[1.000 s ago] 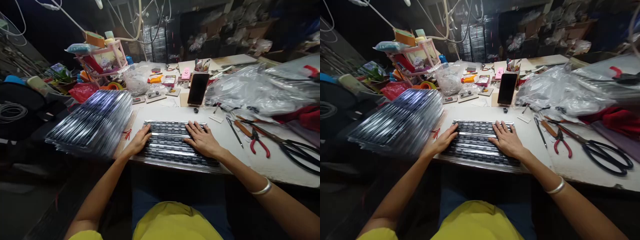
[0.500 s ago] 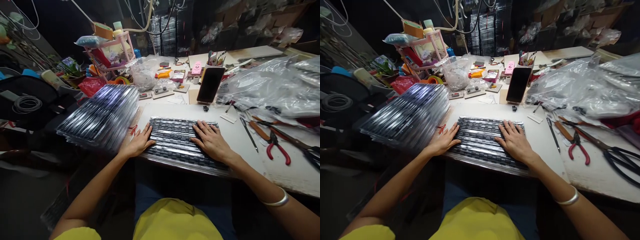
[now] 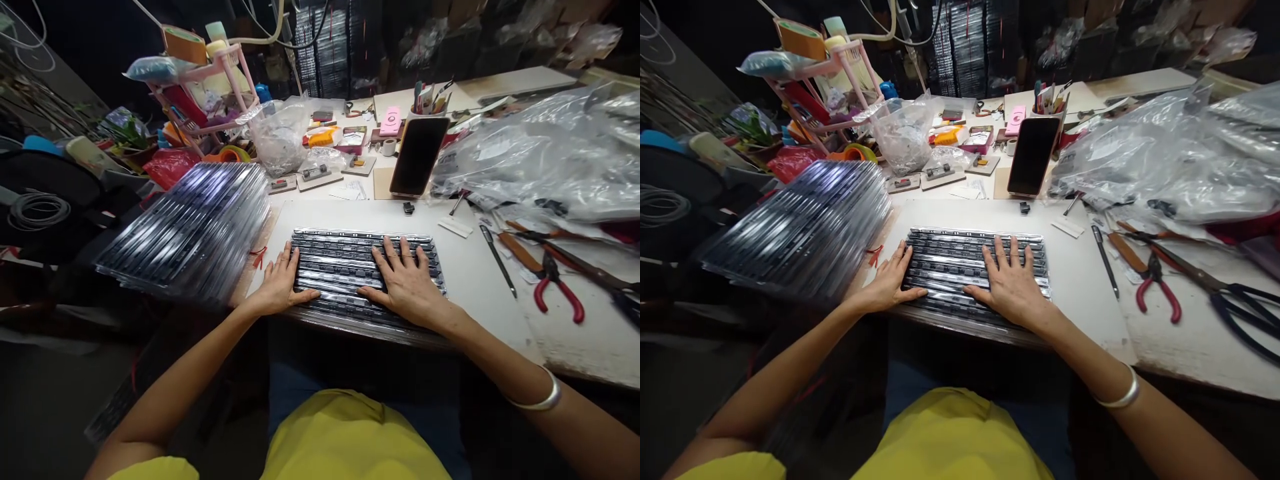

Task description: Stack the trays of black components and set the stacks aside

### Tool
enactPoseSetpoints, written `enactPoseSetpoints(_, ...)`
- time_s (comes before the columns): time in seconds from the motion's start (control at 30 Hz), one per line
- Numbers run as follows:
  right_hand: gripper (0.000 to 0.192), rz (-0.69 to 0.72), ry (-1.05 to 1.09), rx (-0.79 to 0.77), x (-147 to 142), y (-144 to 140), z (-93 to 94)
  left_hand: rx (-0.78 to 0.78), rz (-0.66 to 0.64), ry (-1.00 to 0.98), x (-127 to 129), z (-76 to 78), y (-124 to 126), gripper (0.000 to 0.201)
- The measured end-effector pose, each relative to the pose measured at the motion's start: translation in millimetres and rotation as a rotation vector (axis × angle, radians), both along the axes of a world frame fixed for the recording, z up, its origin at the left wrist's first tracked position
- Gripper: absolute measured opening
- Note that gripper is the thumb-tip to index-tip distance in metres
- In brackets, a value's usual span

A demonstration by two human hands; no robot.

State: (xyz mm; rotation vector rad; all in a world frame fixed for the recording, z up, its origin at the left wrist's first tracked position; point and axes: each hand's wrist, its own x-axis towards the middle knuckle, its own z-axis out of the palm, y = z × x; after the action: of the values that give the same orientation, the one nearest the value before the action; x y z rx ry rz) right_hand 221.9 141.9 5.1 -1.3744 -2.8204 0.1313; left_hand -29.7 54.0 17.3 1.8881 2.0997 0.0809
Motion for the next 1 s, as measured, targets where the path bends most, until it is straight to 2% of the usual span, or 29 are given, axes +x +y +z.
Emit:
enactPoseSetpoints(0.2,0.089,0.04,-0.001,0.072,1.5,0.1,-3.2,0.013,0.112,0.033,8.5,0.8,3.5,0.112)
enactPoseSetpoints(0.37,0.085,0.077,0.04,0.138,2.1,-0.6,-6.2,-0.054,0.09,0.068,15.2,10.4,13.2,0.124)
enactPoseSetpoints(0.47,0.086,0.074,0.067,0.153,1.2,-0.4,-7.8,-0.067,0.082,0.007,14.1,9.7,14.1,0.123)
enactPoseSetpoints(0.53,0.087,0.066,0.07,0.13,0.9,1.0,-7.2,-0.028,0.061,-0.088,8.6,4.7,11.6,0.113)
enactPoseSetpoints(0.6,0.083,0.072,0.072,0.1,3.0,3.5,-5.6,0.06,0.033,-0.198,-0.5,-2.6,8.0,0.092)
enactPoseSetpoints(0.7,0.068,0.103,0.092,0.07,15.0,6.4,-5.4,0.24,0.024,-0.354,-16.0,-13.9,1.6,0.064)
enactPoseSetpoints(0.77,0.061,0.048,0.137,0.092,29.3,4.7,-9.0,0.324,0.046,-0.413,-22.9,-19.5,-4.8,0.056)
enactPoseSetpoints(0.87,0.059,-0.19,0.259,0.13,53.3,-5.0,-18.2,0.406,0.073,-0.435,-24.2,-24.7,-19.7,0.05)
enactPoseSetpoints(0.93,0.06,-0.321,0.381,0.08,65.0,-14.5,-22.5,0.487,0.059,-0.448,-20.8,-26.6,-31.4,0.044)
enactPoseSetpoints(1.0,0.06,-0.371,0.556,-0.023,70.4,-23.4,-21.9,0.531,0.028,-0.438,-16.6,-27.1,-42.2,0.04)
